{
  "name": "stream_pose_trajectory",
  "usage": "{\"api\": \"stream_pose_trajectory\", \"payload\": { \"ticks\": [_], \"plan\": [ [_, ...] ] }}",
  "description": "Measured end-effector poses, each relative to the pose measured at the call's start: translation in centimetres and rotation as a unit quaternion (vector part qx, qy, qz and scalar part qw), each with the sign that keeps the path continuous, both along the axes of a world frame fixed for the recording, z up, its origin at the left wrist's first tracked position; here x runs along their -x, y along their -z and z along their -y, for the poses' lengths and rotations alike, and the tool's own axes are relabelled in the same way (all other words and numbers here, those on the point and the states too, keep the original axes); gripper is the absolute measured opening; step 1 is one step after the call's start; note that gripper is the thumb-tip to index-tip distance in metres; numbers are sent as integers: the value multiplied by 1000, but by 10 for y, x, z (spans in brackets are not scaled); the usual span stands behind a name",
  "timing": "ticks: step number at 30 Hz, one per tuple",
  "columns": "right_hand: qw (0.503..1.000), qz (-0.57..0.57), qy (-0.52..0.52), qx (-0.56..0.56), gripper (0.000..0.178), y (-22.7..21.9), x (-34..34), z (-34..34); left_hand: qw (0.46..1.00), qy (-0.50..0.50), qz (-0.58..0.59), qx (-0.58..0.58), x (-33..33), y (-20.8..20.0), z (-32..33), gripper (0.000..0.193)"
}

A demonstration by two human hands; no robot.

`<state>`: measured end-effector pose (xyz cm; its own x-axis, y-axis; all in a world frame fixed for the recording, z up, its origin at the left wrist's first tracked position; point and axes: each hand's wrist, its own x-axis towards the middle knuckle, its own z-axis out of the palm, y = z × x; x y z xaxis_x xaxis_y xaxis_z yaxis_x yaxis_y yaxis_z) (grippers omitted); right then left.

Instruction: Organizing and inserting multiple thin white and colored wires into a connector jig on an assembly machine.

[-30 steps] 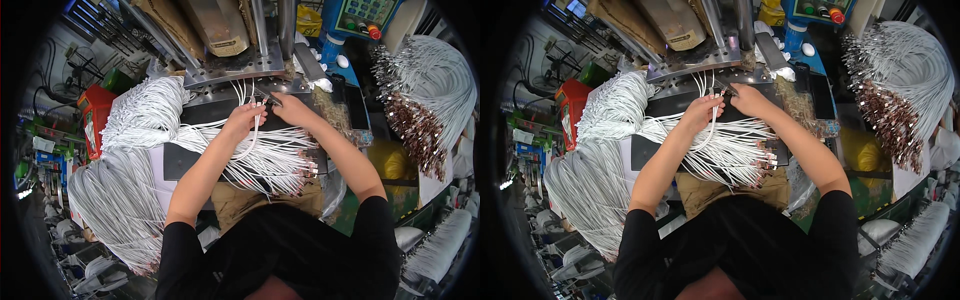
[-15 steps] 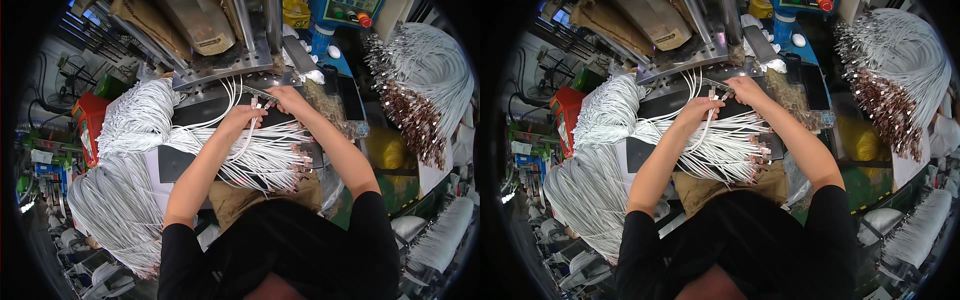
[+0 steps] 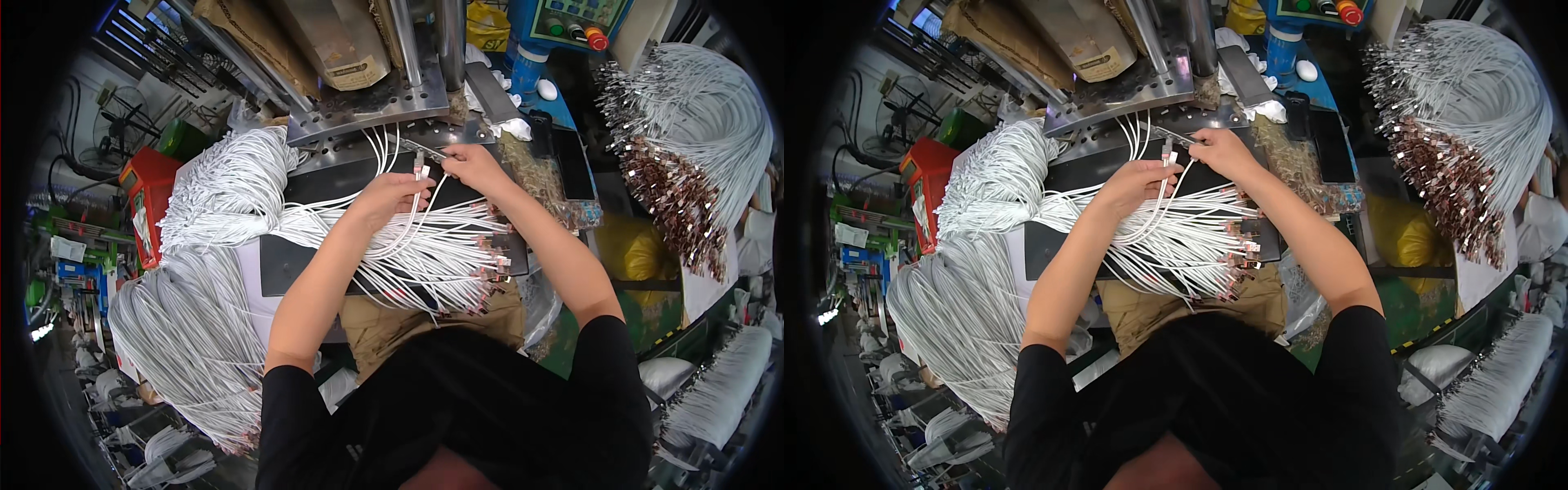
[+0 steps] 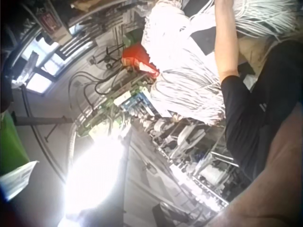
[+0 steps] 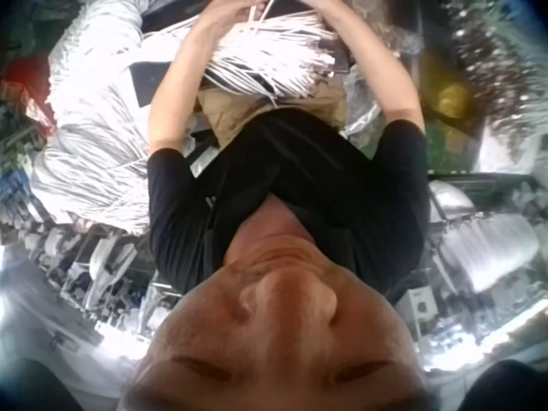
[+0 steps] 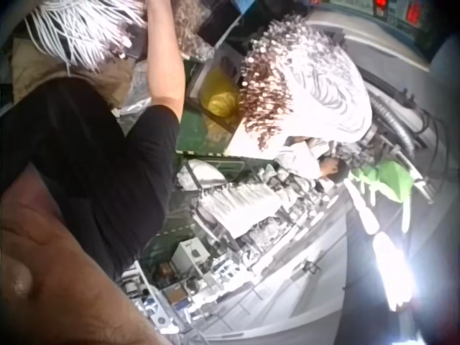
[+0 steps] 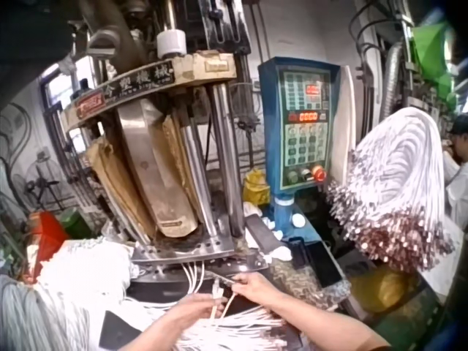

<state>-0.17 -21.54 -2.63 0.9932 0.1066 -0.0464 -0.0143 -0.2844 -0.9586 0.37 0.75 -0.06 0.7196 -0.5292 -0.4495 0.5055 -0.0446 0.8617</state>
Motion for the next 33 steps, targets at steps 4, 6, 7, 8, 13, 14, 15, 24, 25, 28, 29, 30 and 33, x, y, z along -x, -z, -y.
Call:
{"api": "stream_pose_trajectory", "payload": {
  "ticks": [4,6,7,8,13,14,15,24,25,28,29,30,33],
  "plan": [
    [999,-41,-23,1,35,-1,0,3,997,43,12,-63,-6,3,-1,26],
    [998,-24,-51,-12,35,3,1,1,994,60,21,-86,-8,6,-1,26],
    [998,-24,-51,-11,35,3,2,0,996,55,14,-75,-8,5,0,26],
    [999,-11,-51,15,34,3,4,-1,997,50,6,-65,-7,3,2,25],
    [998,-9,-69,8,35,-9,8,1,997,-65,0,-41,6,-6,14,21],
    [996,-21,-78,-22,37,-12,8,3,997,-65,0,-41,3,-4,9,21],
    [996,-21,-79,-23,37,-12,7,7,997,-64,5,-35,-3,1,0,20],
    [996,-63,-52,-37,49,-12,8,20,993,0,69,-97,-8,4,-3,23],
    [996,-53,-60,-24,48,-10,9,19,992,5,71,-101,-7,3,0,24],
    [997,-40,-58,-15,47,-9,9,19,990,3,91,-106,0,-1,3,27],
    [998,-36,-48,-18,47,-10,8,20,989,2,101,-109,2,-1,3,29],
    [999,-32,-38,-21,46,-10,8,20,989,2,100,-109,2,1,3,29],
    [997,-45,-39,-51,45,-12,9,19,993,-10,89,-73,3,5,3,34]
  ]
}}
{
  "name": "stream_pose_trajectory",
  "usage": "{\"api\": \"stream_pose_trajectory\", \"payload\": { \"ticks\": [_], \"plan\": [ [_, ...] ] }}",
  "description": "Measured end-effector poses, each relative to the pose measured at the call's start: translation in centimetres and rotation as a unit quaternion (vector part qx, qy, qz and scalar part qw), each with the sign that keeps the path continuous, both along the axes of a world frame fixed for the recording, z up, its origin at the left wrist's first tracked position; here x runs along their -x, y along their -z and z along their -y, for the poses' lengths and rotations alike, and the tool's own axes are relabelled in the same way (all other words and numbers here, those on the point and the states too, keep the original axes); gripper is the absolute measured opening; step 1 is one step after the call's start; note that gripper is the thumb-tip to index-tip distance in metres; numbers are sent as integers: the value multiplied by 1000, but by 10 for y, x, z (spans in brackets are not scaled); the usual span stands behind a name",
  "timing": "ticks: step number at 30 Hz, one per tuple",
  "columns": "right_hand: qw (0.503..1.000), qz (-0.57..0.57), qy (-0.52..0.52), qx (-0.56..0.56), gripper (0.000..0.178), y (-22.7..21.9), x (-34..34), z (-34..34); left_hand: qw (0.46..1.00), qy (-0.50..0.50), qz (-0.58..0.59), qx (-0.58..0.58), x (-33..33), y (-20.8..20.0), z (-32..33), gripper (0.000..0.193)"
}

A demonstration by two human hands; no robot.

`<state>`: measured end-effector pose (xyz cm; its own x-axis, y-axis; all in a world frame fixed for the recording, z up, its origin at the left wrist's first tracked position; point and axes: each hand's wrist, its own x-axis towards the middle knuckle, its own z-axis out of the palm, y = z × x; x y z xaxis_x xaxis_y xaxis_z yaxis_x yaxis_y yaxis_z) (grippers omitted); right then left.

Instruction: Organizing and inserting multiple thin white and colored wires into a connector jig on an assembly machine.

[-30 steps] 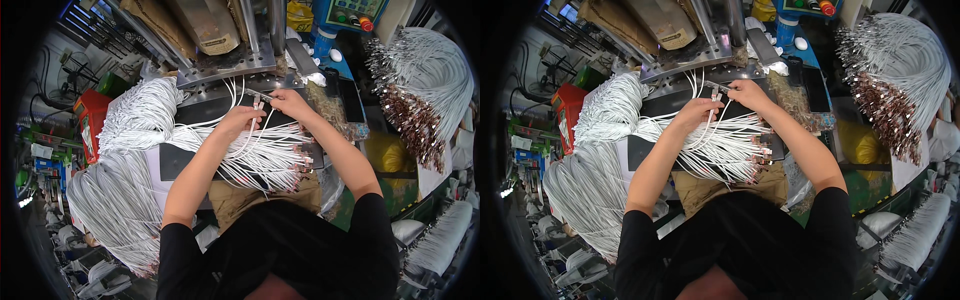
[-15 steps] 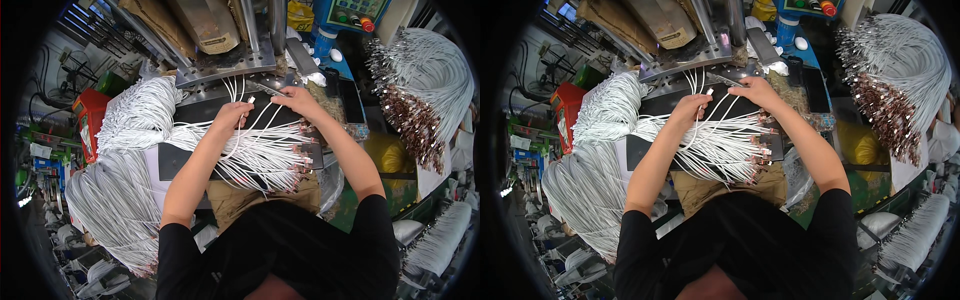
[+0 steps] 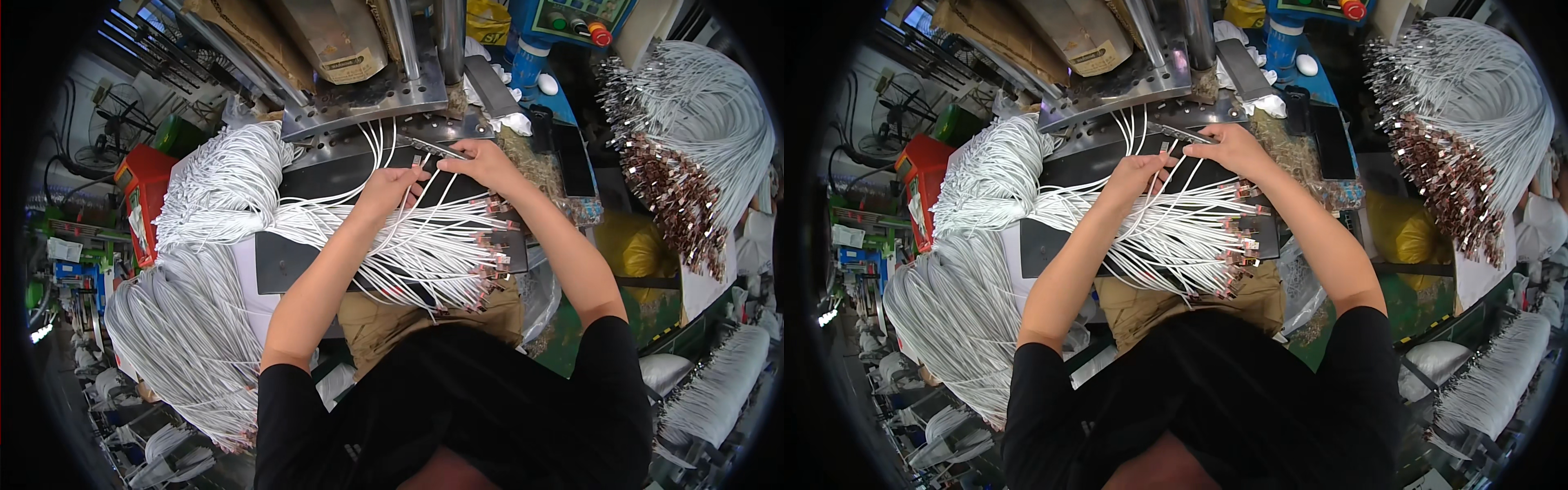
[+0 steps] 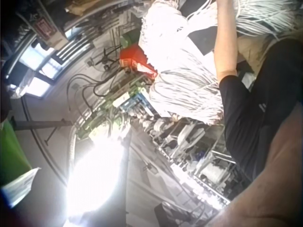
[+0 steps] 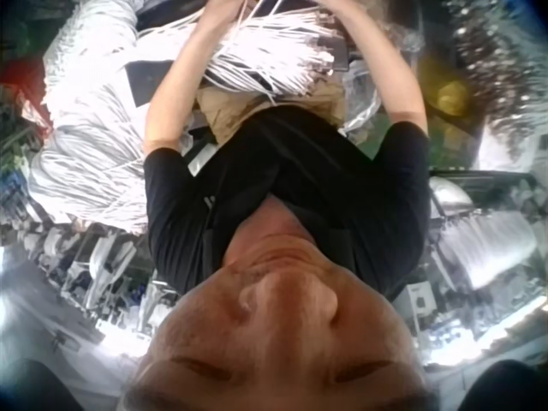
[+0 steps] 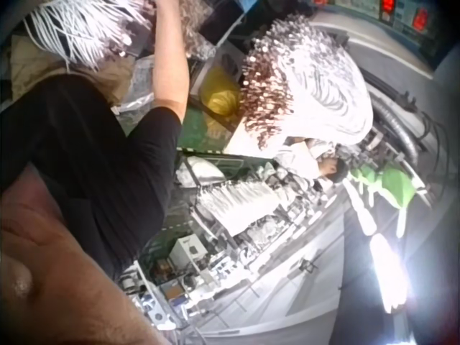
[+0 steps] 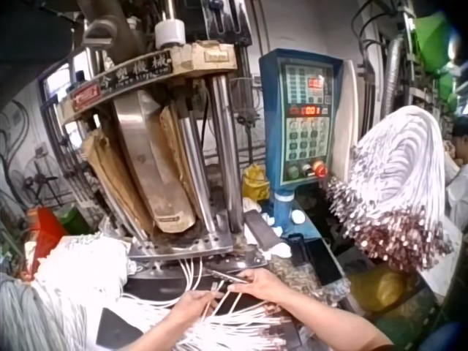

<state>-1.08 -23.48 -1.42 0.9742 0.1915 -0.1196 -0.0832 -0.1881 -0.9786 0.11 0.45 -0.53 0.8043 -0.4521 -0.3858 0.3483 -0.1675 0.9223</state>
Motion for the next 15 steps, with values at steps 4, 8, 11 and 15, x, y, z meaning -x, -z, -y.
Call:
{"api": "stream_pose_trajectory", "payload": {
  "ticks": [4,8,11,15],
  "plan": [
    [1000,-3,-12,6,44,2,2,-1,1000,-26,1,5,4,-1,2,33],
    [999,15,16,27,42,-8,4,-5,1000,-22,9,0,-1,3,-3,27],
    [999,28,14,31,41,1,4,-2,1000,-13,23,-4,0,0,2,26],
    [997,32,-38,67,39,-1,7,-6,1000,-19,9,7,1,-2,5,26]
  ]
}}
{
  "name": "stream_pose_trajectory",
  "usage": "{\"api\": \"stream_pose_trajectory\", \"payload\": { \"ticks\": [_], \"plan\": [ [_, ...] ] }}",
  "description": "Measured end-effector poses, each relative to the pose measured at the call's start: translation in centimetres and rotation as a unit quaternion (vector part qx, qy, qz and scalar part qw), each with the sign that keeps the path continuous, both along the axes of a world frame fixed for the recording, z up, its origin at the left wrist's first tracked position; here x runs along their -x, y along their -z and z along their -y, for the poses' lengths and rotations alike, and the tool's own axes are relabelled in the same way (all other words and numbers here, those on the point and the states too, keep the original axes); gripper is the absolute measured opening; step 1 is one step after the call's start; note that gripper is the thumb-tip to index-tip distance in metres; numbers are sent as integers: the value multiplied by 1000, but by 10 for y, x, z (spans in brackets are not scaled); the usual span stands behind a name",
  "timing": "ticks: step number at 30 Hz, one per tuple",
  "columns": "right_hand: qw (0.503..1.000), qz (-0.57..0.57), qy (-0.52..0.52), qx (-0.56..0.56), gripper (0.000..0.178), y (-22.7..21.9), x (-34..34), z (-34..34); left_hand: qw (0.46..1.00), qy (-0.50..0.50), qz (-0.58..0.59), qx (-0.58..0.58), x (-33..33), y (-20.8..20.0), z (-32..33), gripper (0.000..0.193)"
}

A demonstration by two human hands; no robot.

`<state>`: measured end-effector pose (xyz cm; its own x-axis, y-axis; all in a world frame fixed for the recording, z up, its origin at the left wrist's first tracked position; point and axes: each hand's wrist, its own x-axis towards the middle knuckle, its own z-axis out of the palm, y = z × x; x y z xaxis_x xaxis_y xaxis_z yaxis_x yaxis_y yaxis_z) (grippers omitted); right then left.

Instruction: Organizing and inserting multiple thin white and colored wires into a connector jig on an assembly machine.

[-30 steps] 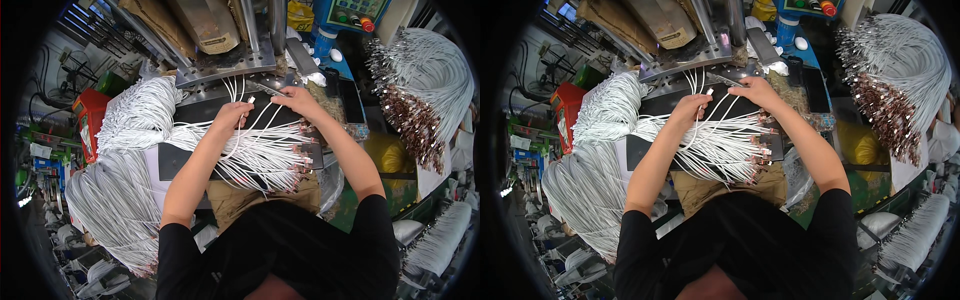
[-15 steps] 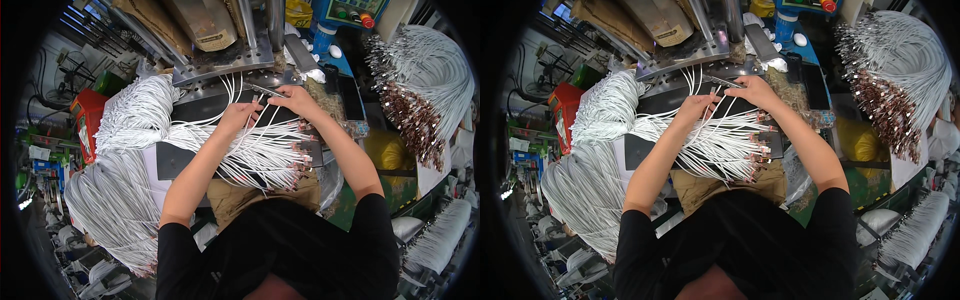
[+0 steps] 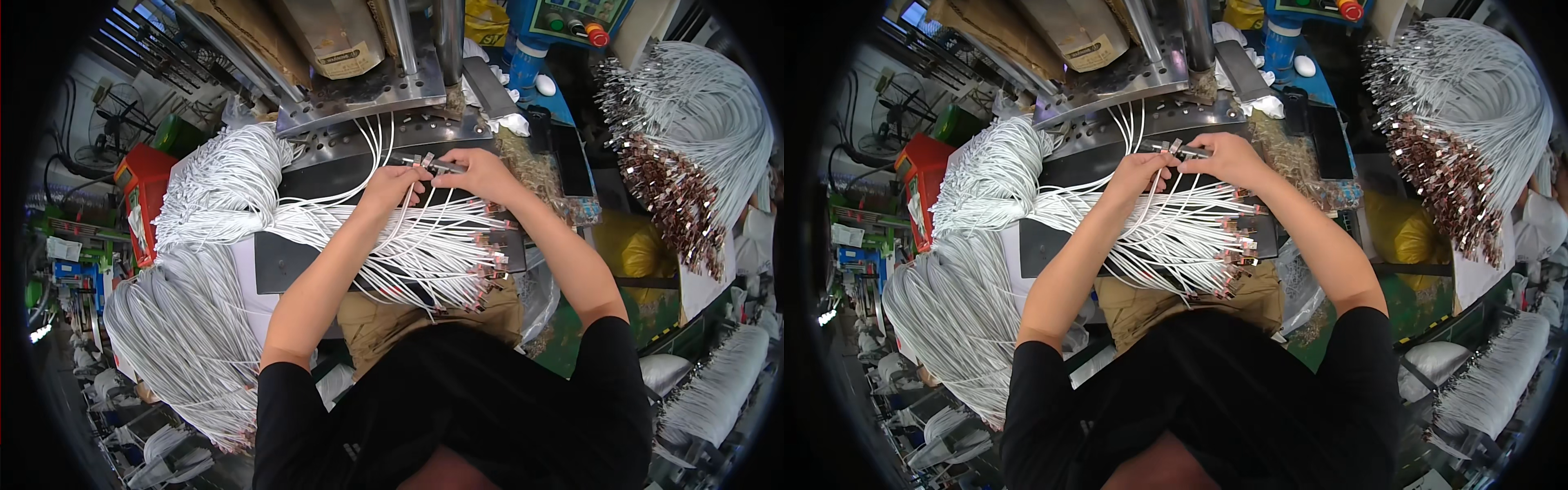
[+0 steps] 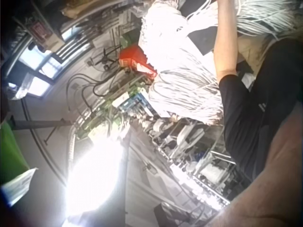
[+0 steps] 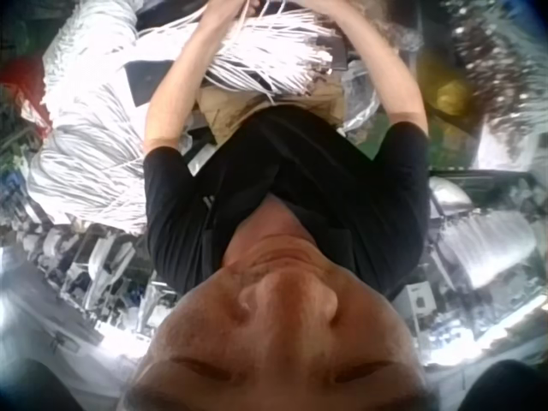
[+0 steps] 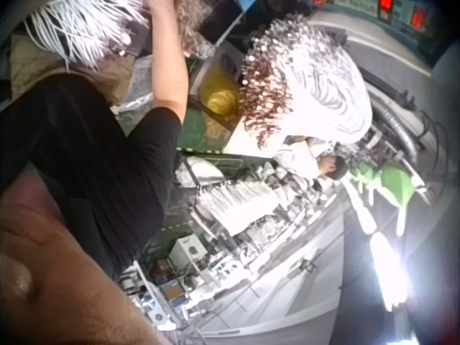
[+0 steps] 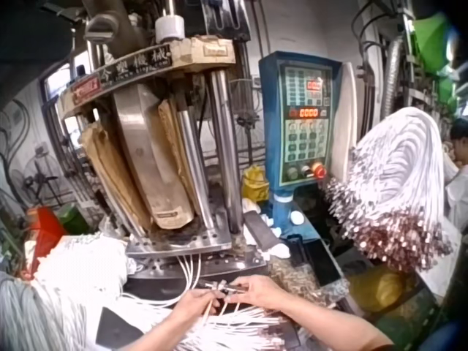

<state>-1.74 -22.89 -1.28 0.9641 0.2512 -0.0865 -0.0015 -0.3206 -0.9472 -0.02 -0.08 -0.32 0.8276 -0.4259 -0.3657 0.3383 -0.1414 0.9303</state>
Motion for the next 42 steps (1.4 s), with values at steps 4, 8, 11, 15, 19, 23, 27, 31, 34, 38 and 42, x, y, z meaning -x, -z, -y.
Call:
{"api": "stream_pose_trajectory", "payload": {
  "ticks": [4,8,11,15,19,23,27,31,34,38,42],
  "plan": [
    [999,-16,29,43,36,-8,4,-3,1000,1,-12,8,0,2,-1,26],
    [996,-12,74,-45,37,1,1,-1,1000,-1,-7,6,1,2,-2,26],
    [998,-8,38,-59,37,2,0,0,1000,-4,-6,4,2,1,-1,28],
    [999,-1,18,-48,38,6,-3,2,1000,-16,-9,20,-2,0,-5,31],
    [996,-35,39,-72,41,0,-5,3,1000,-18,-11,2,-15,-5,-29,33],
    [998,-27,44,-21,45,3,-8,5,993,44,-5,-109,-17,-4,-40,32],
    [1000,-27,8,6,46,-3,-4,3,987,81,45,-131,-9,-4,-31,31],
    [997,-30,-32,58,44,-15,6,0,984,79,61,-149,-6,-7,-25,31],
    [997,-17,-39,68,43,-16,6,1,977,94,82,-175,-6,-9,-21,31],
    [995,-7,-45,90,42,-19,2,1,962,89,127,-226,-3,-17,-18,32],
    [1000,6,-2,23,40,-5,-4,1,953,119,120,-250,-4,-16,-23,33]
  ]
}}
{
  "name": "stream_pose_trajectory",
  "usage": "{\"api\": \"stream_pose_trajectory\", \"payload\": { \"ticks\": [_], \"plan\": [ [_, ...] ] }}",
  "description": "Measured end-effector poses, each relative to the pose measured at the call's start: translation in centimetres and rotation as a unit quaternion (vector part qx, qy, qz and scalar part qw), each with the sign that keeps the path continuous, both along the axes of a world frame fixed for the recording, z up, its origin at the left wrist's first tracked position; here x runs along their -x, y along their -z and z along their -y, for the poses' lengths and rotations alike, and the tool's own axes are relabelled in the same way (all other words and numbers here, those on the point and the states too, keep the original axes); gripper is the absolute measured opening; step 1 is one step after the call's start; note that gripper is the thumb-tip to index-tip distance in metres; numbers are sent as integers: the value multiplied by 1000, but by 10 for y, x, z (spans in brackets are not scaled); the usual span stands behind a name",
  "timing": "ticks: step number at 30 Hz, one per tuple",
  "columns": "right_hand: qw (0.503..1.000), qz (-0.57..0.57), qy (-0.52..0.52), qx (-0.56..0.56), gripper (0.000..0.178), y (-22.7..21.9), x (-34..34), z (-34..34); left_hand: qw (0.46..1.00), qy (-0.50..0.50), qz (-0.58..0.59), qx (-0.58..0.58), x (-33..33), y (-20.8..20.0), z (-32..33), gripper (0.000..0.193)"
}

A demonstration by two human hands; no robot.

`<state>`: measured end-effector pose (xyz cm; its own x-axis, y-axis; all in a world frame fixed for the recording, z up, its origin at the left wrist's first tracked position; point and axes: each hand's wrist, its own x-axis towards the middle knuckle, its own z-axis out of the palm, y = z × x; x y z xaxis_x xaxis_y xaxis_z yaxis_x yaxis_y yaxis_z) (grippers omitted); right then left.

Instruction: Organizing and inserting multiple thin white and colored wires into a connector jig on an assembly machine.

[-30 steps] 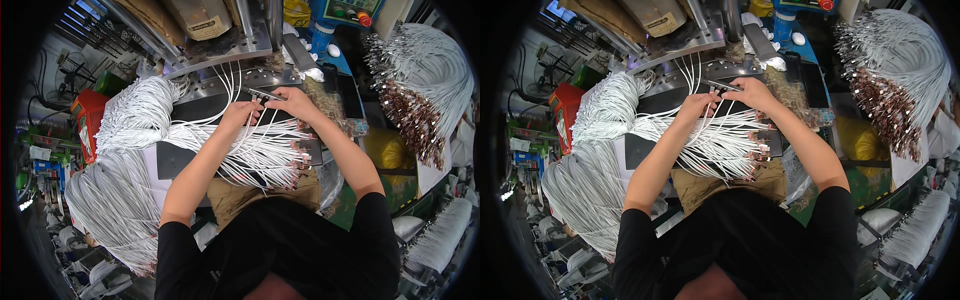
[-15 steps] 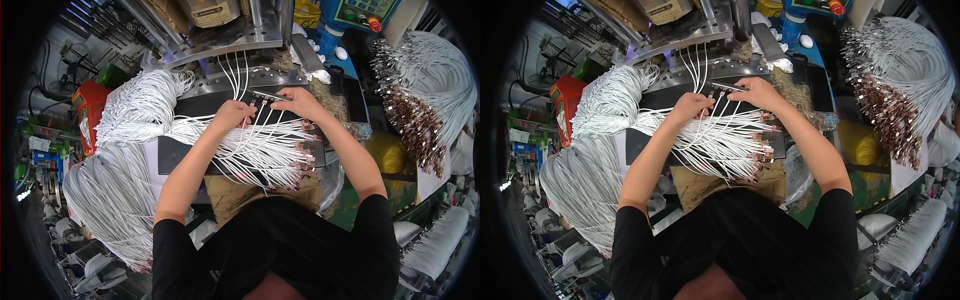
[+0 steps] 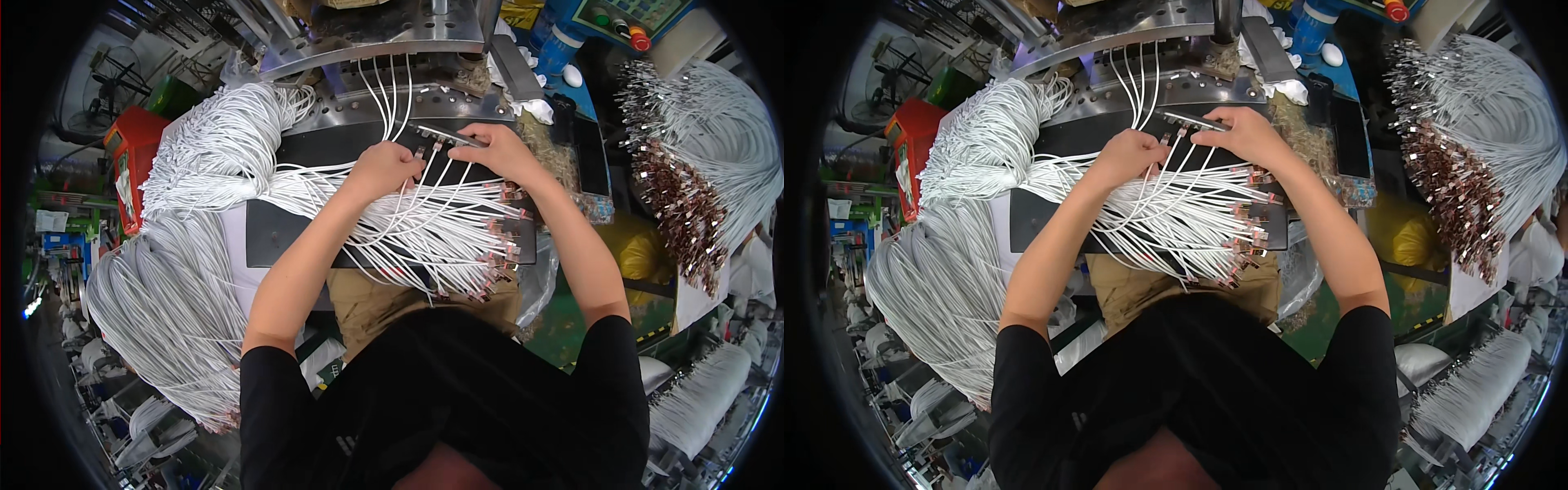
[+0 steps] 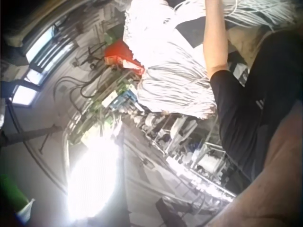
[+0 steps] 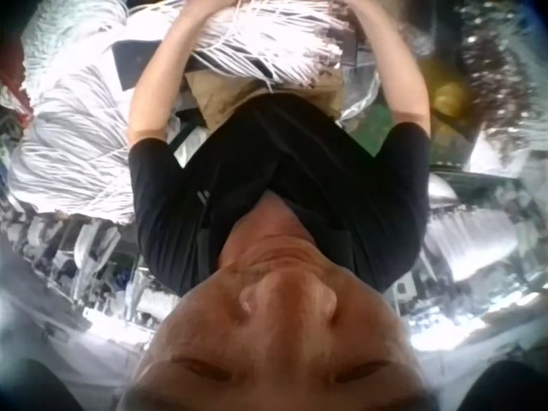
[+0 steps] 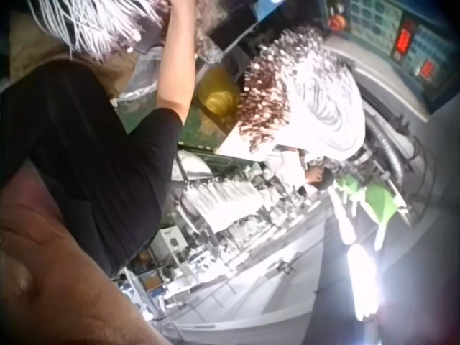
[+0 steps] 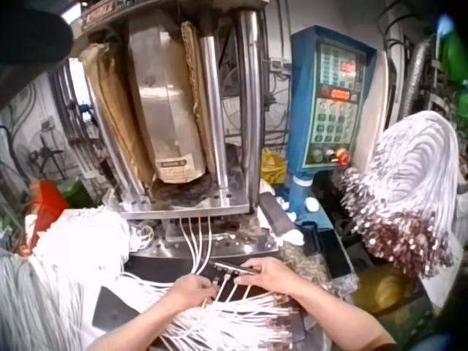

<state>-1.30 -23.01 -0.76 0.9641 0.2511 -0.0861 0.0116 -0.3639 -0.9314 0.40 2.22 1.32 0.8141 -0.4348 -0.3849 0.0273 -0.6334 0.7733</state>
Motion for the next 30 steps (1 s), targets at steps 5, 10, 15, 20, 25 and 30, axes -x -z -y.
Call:
{"api": "stream_pose_trajectory", "payload": {
  "ticks": [5,10,15,20,25,30],
  "plan": [
    [999,-35,-31,13,38,-9,7,-2,998,-33,51,-13,9,-1,4,34],
    [994,-36,-55,91,29,-27,10,-4,984,9,155,-88,14,-4,4,33],
    [937,262,36,230,28,-12,-22,-6,901,-22,413,-134,-4,-25,3,35],
    [836,476,156,223,32,10,-140,-35,781,-30,594,-188,-81,5,12,32],
    [879,415,163,170,26,13,-227,-44,844,66,449,-287,-96,0,25,27],
    [872,398,145,244,26,-67,-161,-64,840,80,497,-201,-83,-12,-9,24]
  ]
}}
